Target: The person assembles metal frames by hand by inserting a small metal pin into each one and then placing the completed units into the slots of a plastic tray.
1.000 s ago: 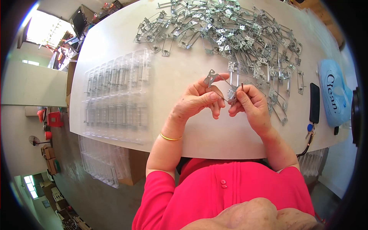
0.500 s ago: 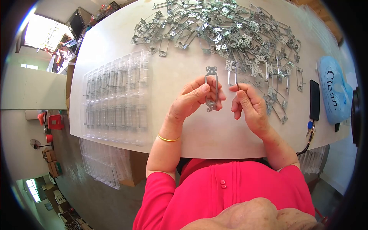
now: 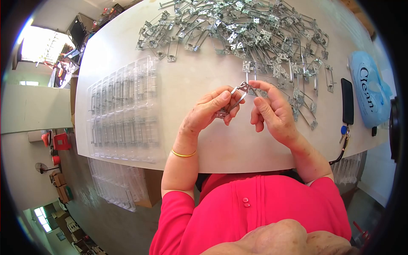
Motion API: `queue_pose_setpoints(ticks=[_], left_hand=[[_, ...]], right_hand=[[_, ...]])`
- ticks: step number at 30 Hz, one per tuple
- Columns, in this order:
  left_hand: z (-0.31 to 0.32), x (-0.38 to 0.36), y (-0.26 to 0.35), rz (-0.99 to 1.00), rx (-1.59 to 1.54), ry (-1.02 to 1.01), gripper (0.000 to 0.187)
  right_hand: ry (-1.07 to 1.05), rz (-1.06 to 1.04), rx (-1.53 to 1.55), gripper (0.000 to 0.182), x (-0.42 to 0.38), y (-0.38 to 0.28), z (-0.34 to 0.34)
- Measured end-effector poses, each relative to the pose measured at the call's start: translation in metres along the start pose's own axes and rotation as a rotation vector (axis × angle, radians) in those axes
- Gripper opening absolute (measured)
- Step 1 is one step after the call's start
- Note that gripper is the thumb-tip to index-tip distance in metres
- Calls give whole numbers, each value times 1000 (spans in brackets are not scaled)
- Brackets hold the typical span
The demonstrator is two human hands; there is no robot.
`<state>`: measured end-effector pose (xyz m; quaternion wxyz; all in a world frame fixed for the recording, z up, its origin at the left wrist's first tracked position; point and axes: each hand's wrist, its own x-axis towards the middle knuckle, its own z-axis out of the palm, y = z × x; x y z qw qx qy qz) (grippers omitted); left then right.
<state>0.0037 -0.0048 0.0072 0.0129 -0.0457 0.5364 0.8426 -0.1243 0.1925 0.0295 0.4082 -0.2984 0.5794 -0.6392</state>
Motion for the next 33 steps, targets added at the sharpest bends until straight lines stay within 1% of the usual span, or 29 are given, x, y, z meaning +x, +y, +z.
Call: queue_pose_setpoints(ticks=[3,4,6,10,13,15,16,18,19,21,22,24,28,30,33], left_hand=[[0,0,1,-13,34,12,48],[1,0,2,-13,33,13,48],[3,-1,3,-17,102,76,46],[1,-2,6,-39,141,86,48],[-1,-2,4,-29,154,56,48],[3,-2,4,-25,268,22,48],[4,-2,4,-25,268,21,48],[5,-1,4,-75,227,53,48],[5,-2,5,-75,229,48,48],[3,-2,5,-79,220,50,50],[3,-1,4,-79,217,43,50],[3,-1,4,-74,225,52,51],[4,-3,8,-77,251,53,51],[4,-3,8,-78,227,41,50],[2,-4,12,-101,216,9,47]], right_hand=[[4,6,-50,37,0,-2,-1],[4,7,-51,37,0,-2,-1],[7,47,-50,35,0,-3,-1],[-15,68,-26,35,1,-4,-2],[-32,108,31,35,2,-6,-2],[-76,153,101,37,2,-6,-5],[-75,153,101,37,4,-6,-7],[-151,177,246,40,7,-4,-11],[-146,175,245,40,8,-3,-11],[-156,207,364,41,10,-1,-11],[-148,208,361,41,10,0,-13],[-205,248,503,37,11,1,-16],[-185,269,517,31,12,3,-16],[-165,251,425,25,12,3,-16],[-183,253,449,21,13,6,-18]])
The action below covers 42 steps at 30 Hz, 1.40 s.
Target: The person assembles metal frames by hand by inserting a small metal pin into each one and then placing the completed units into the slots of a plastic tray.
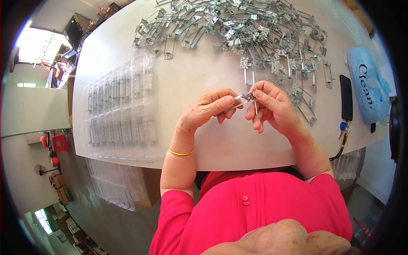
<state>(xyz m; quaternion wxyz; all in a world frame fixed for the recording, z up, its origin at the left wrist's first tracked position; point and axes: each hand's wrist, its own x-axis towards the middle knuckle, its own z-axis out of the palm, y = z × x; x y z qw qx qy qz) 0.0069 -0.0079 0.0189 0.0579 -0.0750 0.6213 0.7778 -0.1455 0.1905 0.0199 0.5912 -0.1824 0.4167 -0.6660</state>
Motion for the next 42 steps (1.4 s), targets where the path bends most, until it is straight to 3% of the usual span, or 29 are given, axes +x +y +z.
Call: queue_pose_setpoints(ticks=[7,12,19,21,24,33,42], left_hand=[[-5,0,-5,31,1,-148,46],[-4,0,-4,2,-2,-182,47],[-5,0,4,4,91,-349,50],[-2,-1,-1,-43,25,-178,51],[-3,-2,0,-62,-54,-59,50],[-1,1,-5,-22,-135,61,47],[4,6,-11,-21,-162,60,46]], right_hand=[[-36,35,-83,23,-1,-2,-2],[134,2,-318,28,-2,-7,1],[78,37,-161,27,0,-5,-8],[268,-110,-243,24,0,-7,2],[290,-302,-234,22,0,-3,1],[335,-607,-361,14,-4,4,8],[227,-688,-438,11,-3,16,11]])
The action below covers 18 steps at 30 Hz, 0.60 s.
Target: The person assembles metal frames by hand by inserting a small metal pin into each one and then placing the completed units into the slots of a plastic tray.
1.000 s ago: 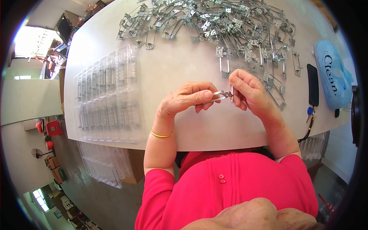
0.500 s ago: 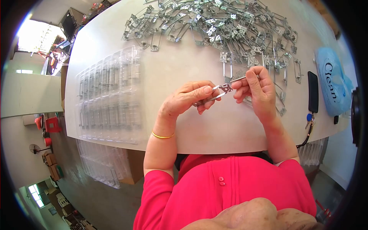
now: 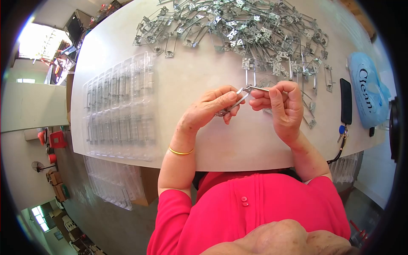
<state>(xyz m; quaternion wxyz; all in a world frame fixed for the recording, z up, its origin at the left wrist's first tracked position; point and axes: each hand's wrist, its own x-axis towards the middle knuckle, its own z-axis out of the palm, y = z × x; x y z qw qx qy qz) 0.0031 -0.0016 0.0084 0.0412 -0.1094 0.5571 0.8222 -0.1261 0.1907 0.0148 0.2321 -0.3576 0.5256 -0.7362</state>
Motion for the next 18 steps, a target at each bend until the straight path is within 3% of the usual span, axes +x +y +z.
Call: queue_pose_setpoints(ticks=[9,16,18], left_hand=[[1,-1,5,10,37,-41,43],[1,-1,3,34,7,-27,40],[-1,0,2,44,33,-40,39]], right_hand=[[-8,-190,-143,11,-1,10,2],[-19,-172,-207,13,-4,13,0],[-3,-254,-214,15,-3,15,2]])
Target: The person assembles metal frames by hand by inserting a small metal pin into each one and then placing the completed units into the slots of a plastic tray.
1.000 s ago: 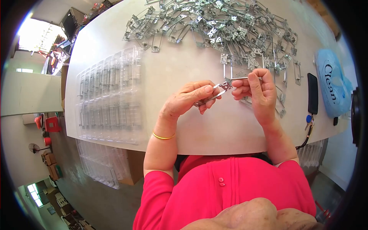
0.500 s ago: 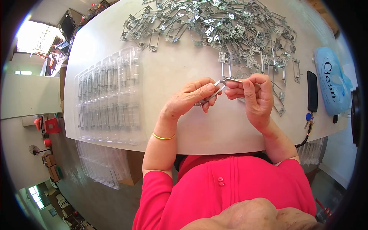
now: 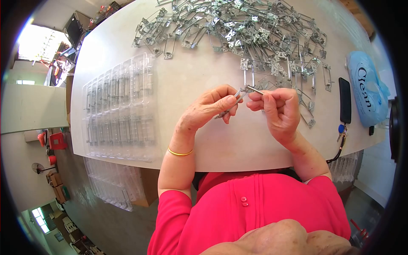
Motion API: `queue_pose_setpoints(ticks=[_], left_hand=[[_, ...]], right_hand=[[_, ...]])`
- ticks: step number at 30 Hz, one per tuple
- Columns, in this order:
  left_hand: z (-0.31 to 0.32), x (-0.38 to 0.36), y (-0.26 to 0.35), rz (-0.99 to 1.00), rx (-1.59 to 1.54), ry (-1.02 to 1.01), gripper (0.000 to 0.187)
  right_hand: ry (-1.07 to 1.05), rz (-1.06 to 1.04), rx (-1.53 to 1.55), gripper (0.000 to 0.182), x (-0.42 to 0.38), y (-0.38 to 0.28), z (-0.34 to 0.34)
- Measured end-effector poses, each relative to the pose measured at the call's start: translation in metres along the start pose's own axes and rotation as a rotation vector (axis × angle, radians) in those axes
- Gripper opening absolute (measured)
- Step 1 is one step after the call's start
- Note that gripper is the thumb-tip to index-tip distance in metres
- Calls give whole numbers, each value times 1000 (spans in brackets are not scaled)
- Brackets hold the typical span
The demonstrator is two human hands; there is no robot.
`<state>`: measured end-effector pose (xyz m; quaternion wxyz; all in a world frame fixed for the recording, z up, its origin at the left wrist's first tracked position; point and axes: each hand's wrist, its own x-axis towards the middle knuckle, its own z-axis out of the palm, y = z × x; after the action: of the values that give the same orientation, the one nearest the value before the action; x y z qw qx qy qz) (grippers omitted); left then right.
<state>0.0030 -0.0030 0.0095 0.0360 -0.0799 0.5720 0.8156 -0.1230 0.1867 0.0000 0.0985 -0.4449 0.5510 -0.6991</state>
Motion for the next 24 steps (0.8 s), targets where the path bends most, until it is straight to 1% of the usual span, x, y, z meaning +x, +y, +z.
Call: queue_pose_setpoints(ticks=[3,7,9,13,15,16,18,19,21,24], left_hand=[[-1,0,-2,0,18,-5,43],[-2,0,-1,-15,21,7,43],[-3,-1,-1,8,12,32,42],[0,-1,3,58,14,51,43],[0,-1,4,38,73,70,42],[0,-1,4,37,73,70,42],[-2,0,2,10,142,41,41],[-1,0,2,7,141,38,41],[2,0,2,-45,185,60,40],[2,0,2,-51,237,75,41]], right_hand=[[25,12,30,15,1,-2,1],[8,45,29,14,1,-3,0],[-41,97,6,13,0,-2,-2],[-48,164,37,13,0,-7,0],[-75,214,67,19,2,-10,0],[-75,215,67,19,5,-13,0],[-120,479,250,24,10,-21,-1],[-117,481,249,24,11,-21,-3],[-271,658,331,28,14,-19,-10],[-327,723,309,25,17,-21,-16]])
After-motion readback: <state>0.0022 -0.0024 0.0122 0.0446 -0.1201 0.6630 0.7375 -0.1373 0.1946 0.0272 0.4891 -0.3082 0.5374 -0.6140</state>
